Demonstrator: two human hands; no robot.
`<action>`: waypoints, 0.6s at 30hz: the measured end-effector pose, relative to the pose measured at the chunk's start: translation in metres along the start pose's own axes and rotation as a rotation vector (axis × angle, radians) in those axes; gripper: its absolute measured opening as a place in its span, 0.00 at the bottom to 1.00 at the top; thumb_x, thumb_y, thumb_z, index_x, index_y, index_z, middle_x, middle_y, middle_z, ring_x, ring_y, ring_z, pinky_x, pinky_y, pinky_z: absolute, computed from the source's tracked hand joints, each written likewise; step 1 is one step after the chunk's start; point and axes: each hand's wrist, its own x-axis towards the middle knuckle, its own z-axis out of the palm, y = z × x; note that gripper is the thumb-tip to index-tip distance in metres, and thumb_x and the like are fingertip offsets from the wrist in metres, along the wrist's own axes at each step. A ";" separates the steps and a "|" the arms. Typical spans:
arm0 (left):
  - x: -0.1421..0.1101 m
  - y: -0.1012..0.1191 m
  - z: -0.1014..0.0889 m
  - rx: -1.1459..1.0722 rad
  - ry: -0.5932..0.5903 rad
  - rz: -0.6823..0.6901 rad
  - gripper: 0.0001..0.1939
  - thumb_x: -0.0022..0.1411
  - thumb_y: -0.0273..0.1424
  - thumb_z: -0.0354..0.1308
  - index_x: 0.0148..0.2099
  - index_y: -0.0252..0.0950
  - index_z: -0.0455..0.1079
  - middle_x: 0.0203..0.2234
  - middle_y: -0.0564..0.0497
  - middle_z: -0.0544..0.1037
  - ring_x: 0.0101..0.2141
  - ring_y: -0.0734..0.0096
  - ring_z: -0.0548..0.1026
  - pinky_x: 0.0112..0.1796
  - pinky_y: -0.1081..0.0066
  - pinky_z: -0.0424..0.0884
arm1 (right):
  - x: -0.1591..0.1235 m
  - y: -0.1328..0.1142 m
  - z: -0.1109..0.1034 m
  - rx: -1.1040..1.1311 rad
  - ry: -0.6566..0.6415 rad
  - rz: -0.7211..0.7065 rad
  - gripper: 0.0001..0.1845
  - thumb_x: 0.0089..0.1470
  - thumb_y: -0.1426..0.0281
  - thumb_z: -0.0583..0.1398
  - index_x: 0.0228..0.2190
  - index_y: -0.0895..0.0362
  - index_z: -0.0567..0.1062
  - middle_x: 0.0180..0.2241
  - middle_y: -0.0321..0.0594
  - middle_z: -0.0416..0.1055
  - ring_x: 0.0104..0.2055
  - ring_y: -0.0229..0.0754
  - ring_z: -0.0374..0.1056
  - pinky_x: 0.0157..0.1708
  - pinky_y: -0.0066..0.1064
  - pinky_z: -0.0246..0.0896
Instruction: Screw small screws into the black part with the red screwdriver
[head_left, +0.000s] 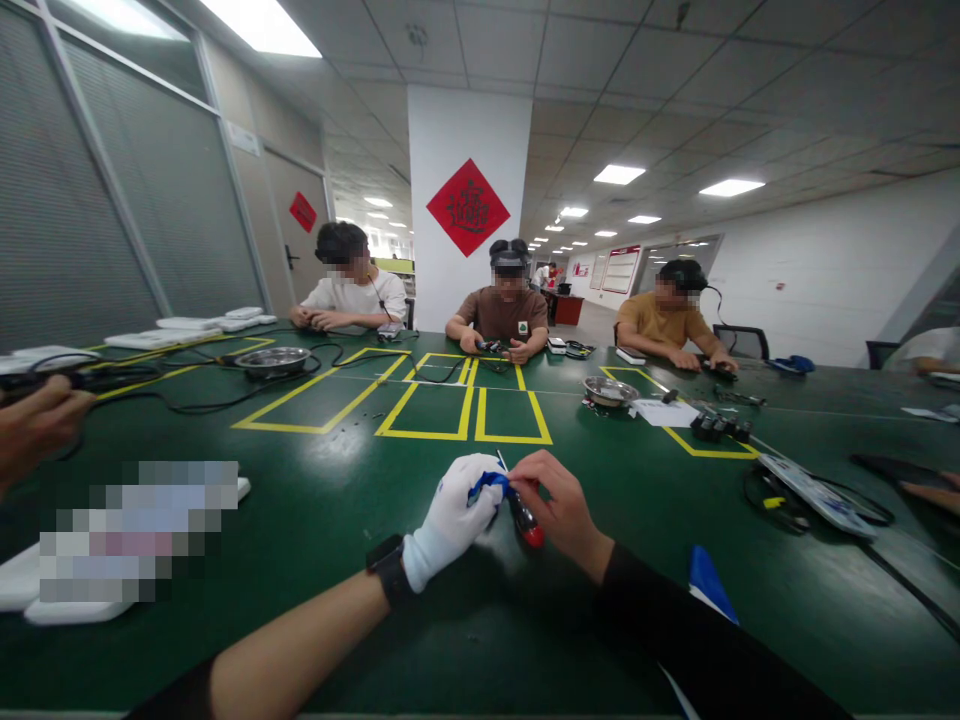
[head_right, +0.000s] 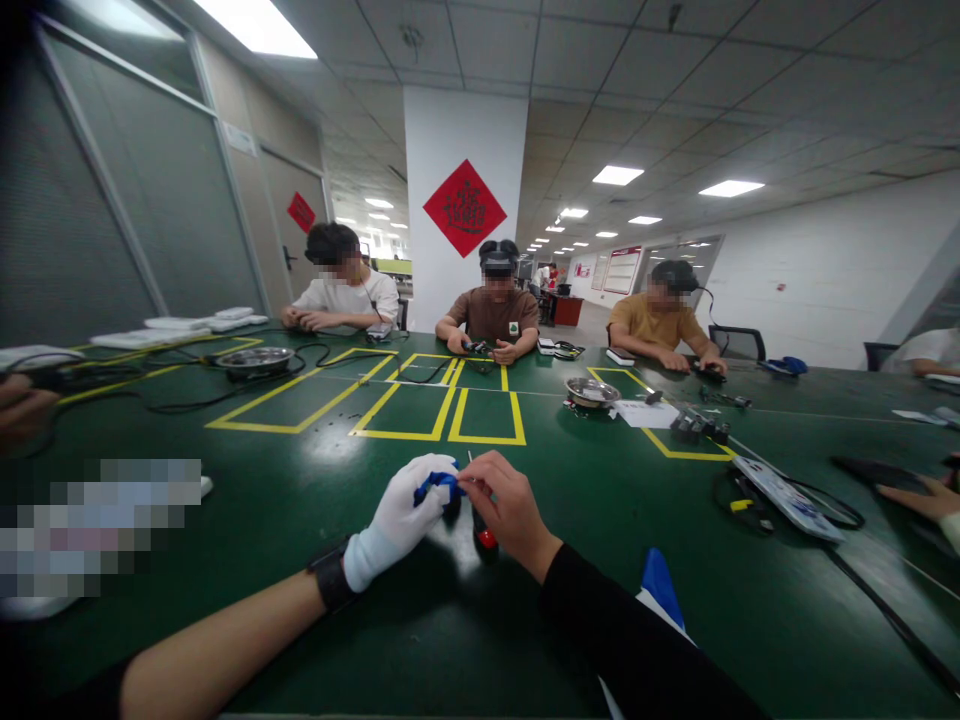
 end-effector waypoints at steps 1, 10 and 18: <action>0.000 -0.001 0.000 0.003 0.007 0.004 0.08 0.63 0.30 0.50 0.38 0.35 0.70 0.36 0.46 0.75 0.40 0.63 0.72 0.45 0.61 0.69 | 0.000 0.000 0.000 0.006 -0.001 -0.004 0.05 0.58 0.72 0.57 0.37 0.54 0.74 0.34 0.40 0.70 0.36 0.41 0.67 0.35 0.34 0.65; -0.001 0.003 -0.005 -0.023 -0.009 0.068 0.09 0.63 0.30 0.50 0.39 0.35 0.71 0.36 0.45 0.76 0.42 0.63 0.72 0.45 0.61 0.69 | 0.002 -0.005 -0.002 0.050 0.040 -0.032 0.06 0.56 0.73 0.60 0.35 0.54 0.77 0.32 0.40 0.72 0.35 0.40 0.68 0.33 0.33 0.65; 0.000 0.006 -0.006 -0.034 0.033 0.046 0.09 0.63 0.31 0.51 0.40 0.36 0.72 0.37 0.46 0.77 0.42 0.63 0.73 0.46 0.61 0.70 | -0.001 -0.005 0.002 0.059 0.144 0.067 0.04 0.56 0.73 0.59 0.33 0.54 0.76 0.31 0.38 0.70 0.34 0.40 0.67 0.32 0.32 0.63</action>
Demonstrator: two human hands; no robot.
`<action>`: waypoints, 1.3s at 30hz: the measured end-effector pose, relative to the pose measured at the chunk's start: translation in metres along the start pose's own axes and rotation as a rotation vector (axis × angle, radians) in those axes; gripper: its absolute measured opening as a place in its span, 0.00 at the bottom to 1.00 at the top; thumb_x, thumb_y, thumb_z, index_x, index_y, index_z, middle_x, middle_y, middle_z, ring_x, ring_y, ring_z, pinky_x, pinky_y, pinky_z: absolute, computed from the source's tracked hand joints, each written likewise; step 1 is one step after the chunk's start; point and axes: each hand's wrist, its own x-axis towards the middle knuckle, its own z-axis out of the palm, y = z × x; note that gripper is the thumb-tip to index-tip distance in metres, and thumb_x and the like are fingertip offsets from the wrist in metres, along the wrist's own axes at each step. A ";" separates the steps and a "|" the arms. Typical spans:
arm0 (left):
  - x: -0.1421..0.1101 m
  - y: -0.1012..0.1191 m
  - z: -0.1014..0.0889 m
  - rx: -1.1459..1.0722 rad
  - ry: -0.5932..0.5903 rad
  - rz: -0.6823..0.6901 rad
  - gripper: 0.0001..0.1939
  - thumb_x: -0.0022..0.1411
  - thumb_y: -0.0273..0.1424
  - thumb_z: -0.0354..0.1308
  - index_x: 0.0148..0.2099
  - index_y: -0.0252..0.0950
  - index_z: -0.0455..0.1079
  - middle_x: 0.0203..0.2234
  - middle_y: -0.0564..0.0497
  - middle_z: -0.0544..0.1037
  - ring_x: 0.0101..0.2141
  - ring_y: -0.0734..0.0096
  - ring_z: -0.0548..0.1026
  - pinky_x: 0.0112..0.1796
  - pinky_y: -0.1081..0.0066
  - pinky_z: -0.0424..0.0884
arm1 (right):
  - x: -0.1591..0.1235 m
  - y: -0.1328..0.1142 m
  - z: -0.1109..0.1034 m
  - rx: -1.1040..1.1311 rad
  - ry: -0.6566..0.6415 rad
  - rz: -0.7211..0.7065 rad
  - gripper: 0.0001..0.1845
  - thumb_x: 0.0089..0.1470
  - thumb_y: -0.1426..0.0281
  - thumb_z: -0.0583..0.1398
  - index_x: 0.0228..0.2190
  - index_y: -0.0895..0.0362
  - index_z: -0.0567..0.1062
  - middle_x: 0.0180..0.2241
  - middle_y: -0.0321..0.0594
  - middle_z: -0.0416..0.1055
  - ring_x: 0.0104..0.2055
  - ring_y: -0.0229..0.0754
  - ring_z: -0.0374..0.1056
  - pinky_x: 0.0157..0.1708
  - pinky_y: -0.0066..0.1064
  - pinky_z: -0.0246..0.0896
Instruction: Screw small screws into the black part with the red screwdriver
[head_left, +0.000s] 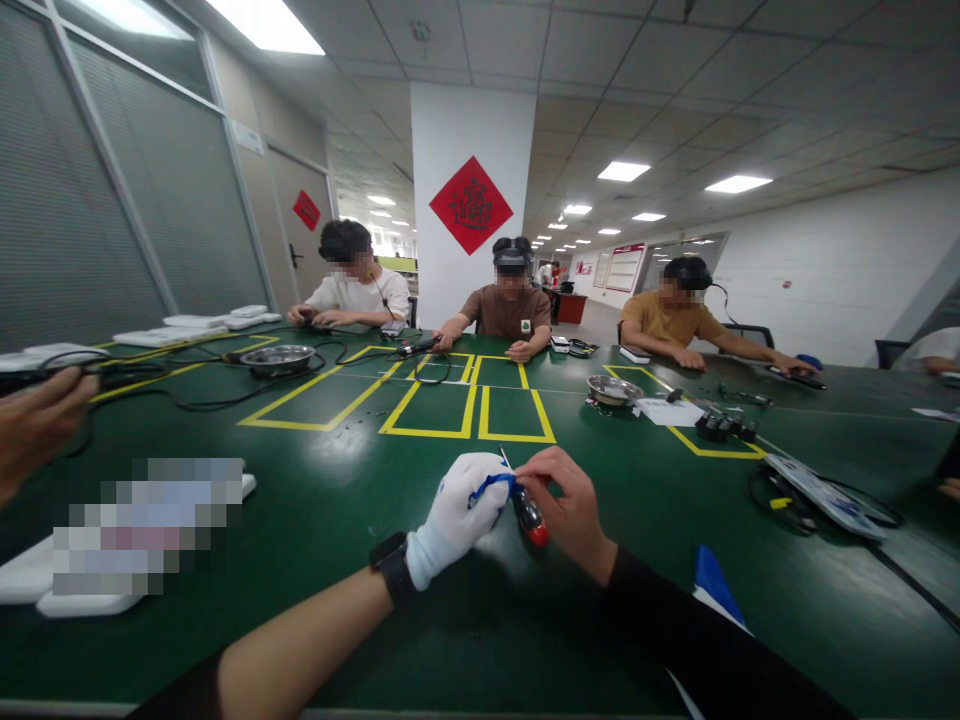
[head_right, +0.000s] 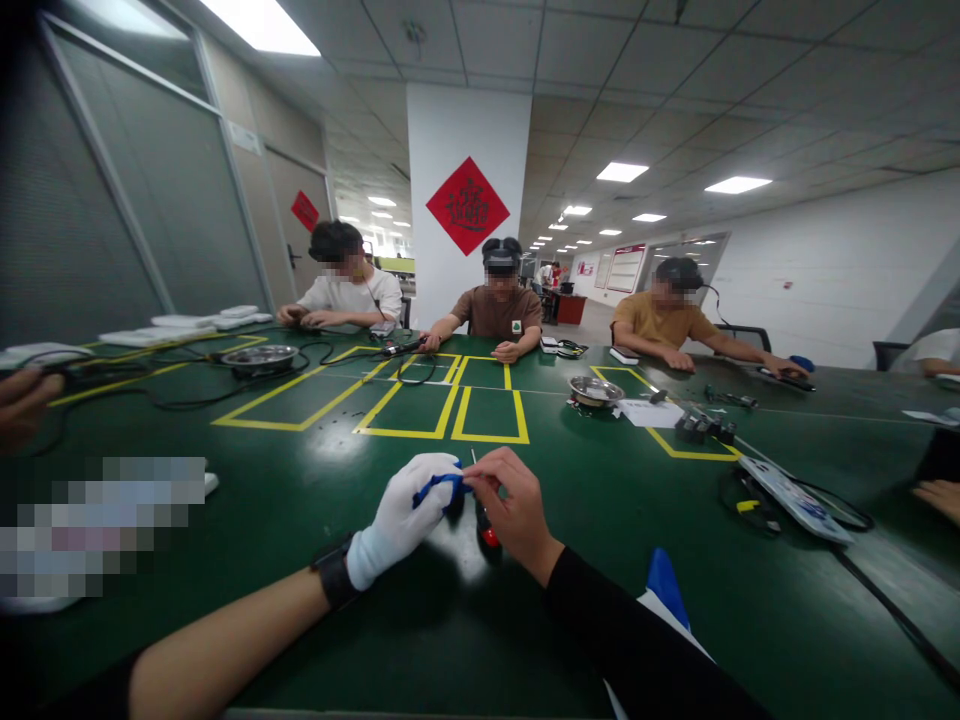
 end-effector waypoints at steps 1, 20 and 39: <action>0.001 -0.002 0.000 -0.015 0.030 -0.040 0.10 0.63 0.32 0.51 0.40 0.36 0.72 0.37 0.46 0.77 0.42 0.63 0.73 0.46 0.61 0.70 | 0.000 0.001 0.000 -0.002 0.013 0.025 0.04 0.56 0.73 0.59 0.33 0.54 0.75 0.31 0.38 0.70 0.33 0.39 0.66 0.32 0.32 0.62; 0.001 -0.048 0.004 -0.150 -0.415 -0.416 0.26 0.46 0.38 0.67 0.47 0.34 0.67 0.38 0.48 0.75 0.38 0.62 0.73 0.40 0.64 0.70 | 0.001 0.017 0.001 -0.058 -0.191 0.265 0.04 0.58 0.73 0.57 0.34 0.57 0.72 0.33 0.37 0.69 0.33 0.37 0.65 0.32 0.28 0.59; 0.008 -0.040 0.000 -0.381 -0.484 -0.530 0.15 0.50 0.32 0.62 0.41 0.32 0.68 0.31 0.52 0.74 0.28 0.72 0.70 0.31 0.72 0.67 | -0.002 0.015 0.006 -0.447 -0.406 0.044 0.07 0.60 0.72 0.56 0.34 0.56 0.75 0.35 0.39 0.72 0.37 0.39 0.68 0.38 0.29 0.61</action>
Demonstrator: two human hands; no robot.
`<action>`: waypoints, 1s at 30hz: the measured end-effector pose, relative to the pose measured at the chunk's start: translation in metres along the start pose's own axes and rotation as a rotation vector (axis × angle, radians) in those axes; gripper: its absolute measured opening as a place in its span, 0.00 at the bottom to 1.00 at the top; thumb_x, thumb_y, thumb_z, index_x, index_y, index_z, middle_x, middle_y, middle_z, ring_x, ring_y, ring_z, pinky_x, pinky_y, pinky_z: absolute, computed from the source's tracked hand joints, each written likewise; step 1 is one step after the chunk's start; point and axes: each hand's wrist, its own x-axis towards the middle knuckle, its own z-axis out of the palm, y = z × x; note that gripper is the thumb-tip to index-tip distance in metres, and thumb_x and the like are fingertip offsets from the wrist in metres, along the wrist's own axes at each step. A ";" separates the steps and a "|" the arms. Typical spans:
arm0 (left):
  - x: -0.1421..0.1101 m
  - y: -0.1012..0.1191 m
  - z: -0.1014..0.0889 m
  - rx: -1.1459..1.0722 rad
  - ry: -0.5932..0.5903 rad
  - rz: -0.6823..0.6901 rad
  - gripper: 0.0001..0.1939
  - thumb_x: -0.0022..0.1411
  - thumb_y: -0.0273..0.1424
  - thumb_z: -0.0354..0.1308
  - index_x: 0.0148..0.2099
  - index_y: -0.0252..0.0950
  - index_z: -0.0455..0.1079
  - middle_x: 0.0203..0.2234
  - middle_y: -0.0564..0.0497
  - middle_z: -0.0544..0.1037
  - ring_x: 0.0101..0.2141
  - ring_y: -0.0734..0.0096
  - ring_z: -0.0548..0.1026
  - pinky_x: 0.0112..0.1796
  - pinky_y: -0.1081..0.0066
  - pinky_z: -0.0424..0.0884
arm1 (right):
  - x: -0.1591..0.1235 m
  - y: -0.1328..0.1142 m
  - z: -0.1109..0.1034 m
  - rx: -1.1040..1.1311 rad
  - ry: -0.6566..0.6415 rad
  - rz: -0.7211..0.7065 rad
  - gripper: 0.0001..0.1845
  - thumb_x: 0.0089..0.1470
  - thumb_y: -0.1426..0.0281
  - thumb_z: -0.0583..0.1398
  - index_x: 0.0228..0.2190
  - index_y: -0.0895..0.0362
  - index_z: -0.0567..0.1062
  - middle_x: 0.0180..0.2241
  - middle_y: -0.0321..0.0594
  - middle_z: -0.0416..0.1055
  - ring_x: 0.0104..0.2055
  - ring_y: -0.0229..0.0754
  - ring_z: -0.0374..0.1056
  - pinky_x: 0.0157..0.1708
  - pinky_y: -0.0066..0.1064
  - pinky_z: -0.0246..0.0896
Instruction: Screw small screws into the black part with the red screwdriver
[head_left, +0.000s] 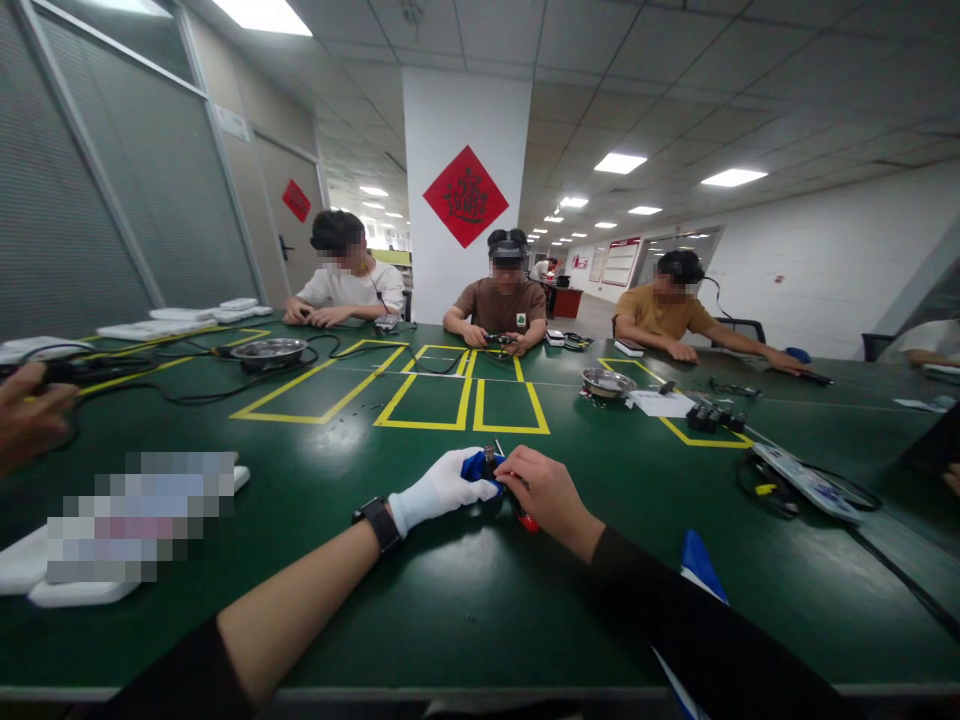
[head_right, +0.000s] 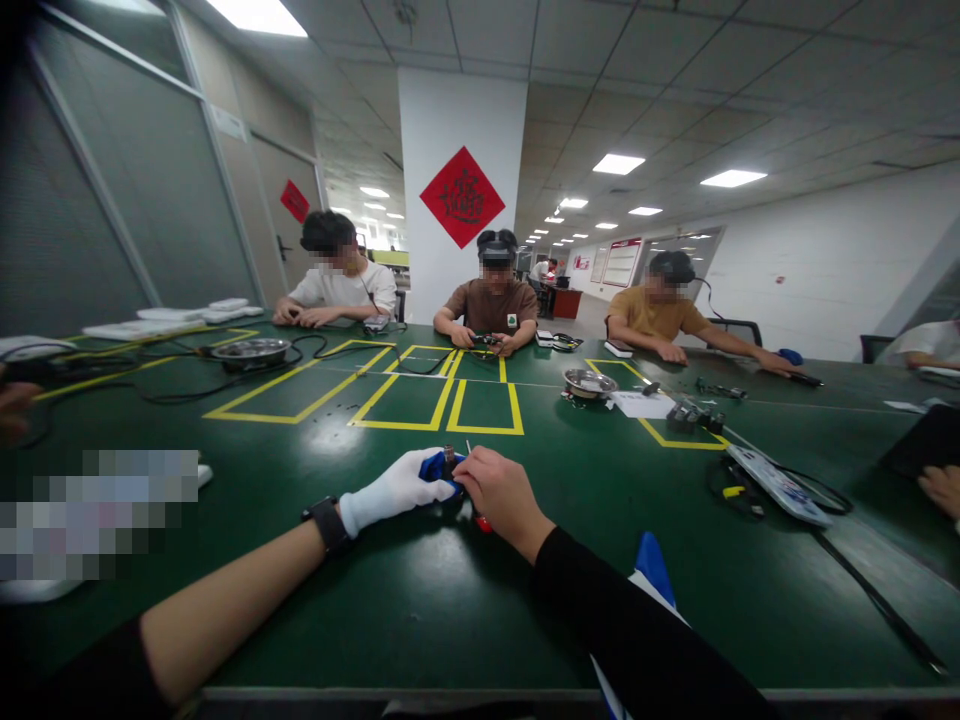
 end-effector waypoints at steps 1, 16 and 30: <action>0.000 0.000 0.000 -0.009 -0.006 0.004 0.15 0.50 0.32 0.61 0.41 0.32 0.68 0.31 0.52 0.74 0.28 0.73 0.70 0.31 0.72 0.67 | 0.000 0.000 0.000 -0.020 0.000 -0.009 0.07 0.60 0.72 0.56 0.35 0.56 0.75 0.35 0.39 0.72 0.37 0.39 0.68 0.38 0.29 0.61; 0.003 -0.003 0.000 -0.046 -0.006 0.008 0.16 0.51 0.33 0.61 0.42 0.31 0.69 0.33 0.51 0.75 0.32 0.69 0.71 0.36 0.69 0.69 | 0.002 -0.004 0.001 -0.254 0.004 -0.125 0.10 0.60 0.74 0.54 0.36 0.57 0.76 0.35 0.42 0.74 0.37 0.42 0.67 0.38 0.32 0.58; 0.001 -0.004 0.004 -0.057 0.014 0.038 0.13 0.52 0.32 0.61 0.40 0.32 0.68 0.31 0.53 0.74 0.29 0.72 0.70 0.34 0.71 0.68 | 0.002 -0.002 0.003 -0.261 0.013 -0.088 0.10 0.60 0.72 0.54 0.33 0.56 0.76 0.33 0.40 0.73 0.35 0.41 0.66 0.36 0.32 0.56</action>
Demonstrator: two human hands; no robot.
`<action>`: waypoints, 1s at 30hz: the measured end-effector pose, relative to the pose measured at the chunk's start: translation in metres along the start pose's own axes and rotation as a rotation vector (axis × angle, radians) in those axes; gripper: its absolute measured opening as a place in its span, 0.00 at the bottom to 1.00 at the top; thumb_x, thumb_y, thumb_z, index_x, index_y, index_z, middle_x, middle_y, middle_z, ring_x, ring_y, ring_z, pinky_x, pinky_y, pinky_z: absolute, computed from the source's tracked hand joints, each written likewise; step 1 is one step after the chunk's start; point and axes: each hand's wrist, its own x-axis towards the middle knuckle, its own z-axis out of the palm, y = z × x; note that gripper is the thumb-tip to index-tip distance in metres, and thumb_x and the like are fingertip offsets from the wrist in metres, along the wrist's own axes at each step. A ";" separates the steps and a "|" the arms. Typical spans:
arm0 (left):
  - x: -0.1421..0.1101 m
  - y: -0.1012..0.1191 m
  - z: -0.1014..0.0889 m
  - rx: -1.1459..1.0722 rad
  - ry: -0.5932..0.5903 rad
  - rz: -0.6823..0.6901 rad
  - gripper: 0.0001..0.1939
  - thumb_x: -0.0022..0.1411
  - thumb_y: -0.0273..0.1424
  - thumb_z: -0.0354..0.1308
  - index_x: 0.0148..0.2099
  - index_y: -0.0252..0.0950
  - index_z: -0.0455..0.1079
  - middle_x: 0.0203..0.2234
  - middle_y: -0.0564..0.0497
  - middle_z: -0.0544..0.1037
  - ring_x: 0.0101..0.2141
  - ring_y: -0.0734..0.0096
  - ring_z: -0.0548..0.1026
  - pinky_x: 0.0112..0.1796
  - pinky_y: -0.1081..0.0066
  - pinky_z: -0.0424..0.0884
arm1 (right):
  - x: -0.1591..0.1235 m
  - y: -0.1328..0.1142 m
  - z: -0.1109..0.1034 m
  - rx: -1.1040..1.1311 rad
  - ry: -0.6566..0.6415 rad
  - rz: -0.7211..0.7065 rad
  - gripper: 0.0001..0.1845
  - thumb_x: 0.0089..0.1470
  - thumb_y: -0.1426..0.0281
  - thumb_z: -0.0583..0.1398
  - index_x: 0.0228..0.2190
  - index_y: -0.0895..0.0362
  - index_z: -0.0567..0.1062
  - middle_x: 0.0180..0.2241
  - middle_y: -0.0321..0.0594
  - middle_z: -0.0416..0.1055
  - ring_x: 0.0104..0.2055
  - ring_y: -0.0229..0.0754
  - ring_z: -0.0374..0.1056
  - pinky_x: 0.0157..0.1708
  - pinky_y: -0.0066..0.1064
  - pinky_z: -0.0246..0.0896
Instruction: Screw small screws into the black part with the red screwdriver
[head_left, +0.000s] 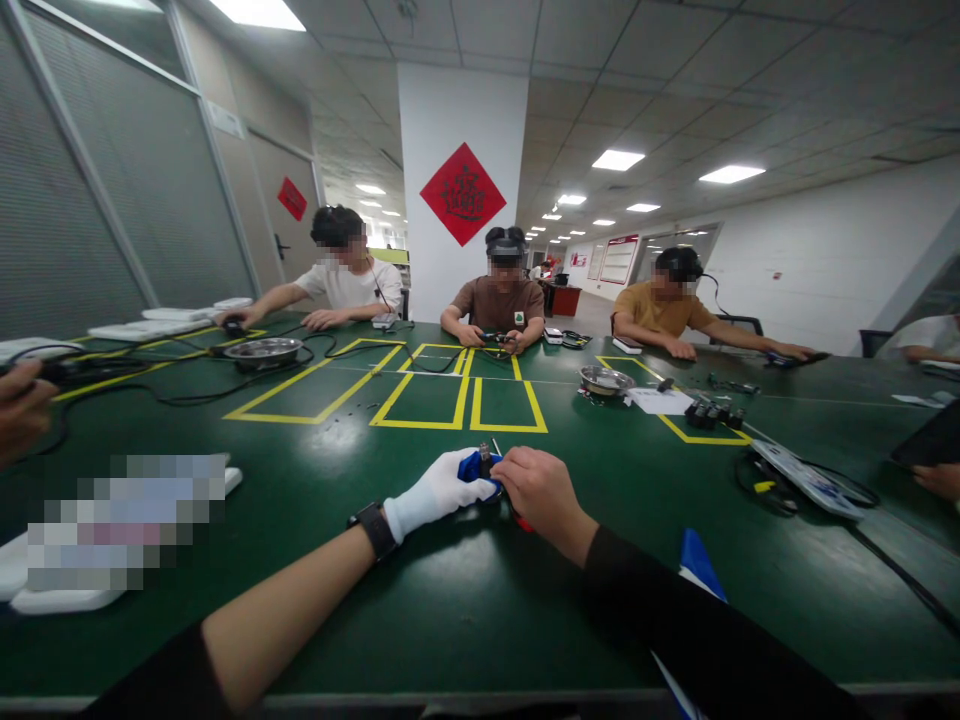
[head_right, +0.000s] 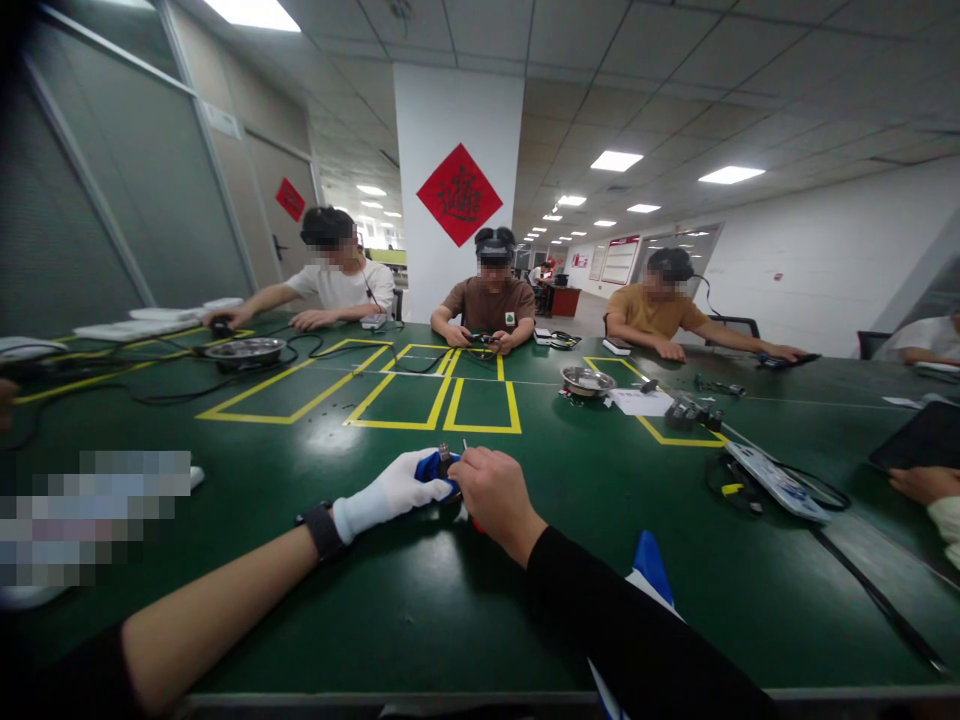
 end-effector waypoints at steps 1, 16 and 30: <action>0.000 0.000 0.000 -0.009 -0.002 0.002 0.13 0.52 0.32 0.61 0.40 0.32 0.68 0.31 0.53 0.74 0.30 0.72 0.70 0.35 0.71 0.68 | 0.001 -0.001 -0.001 -0.007 -0.014 -0.006 0.10 0.60 0.73 0.54 0.34 0.56 0.76 0.33 0.41 0.73 0.35 0.41 0.65 0.36 0.32 0.57; 0.000 0.005 -0.001 -0.009 0.021 0.016 0.14 0.51 0.31 0.61 0.41 0.31 0.68 0.34 0.50 0.76 0.34 0.68 0.72 0.38 0.68 0.69 | 0.003 -0.003 -0.006 0.045 -0.062 0.030 0.10 0.61 0.73 0.53 0.35 0.57 0.74 0.34 0.42 0.71 0.35 0.40 0.66 0.36 0.30 0.60; 0.001 0.003 -0.005 0.155 0.035 0.006 0.16 0.52 0.31 0.61 0.44 0.33 0.69 0.34 0.50 0.77 0.34 0.66 0.74 0.37 0.68 0.70 | -0.001 0.021 -0.007 0.258 -0.058 0.189 0.11 0.59 0.77 0.52 0.38 0.55 0.72 0.43 0.41 0.68 0.41 0.40 0.67 0.40 0.31 0.62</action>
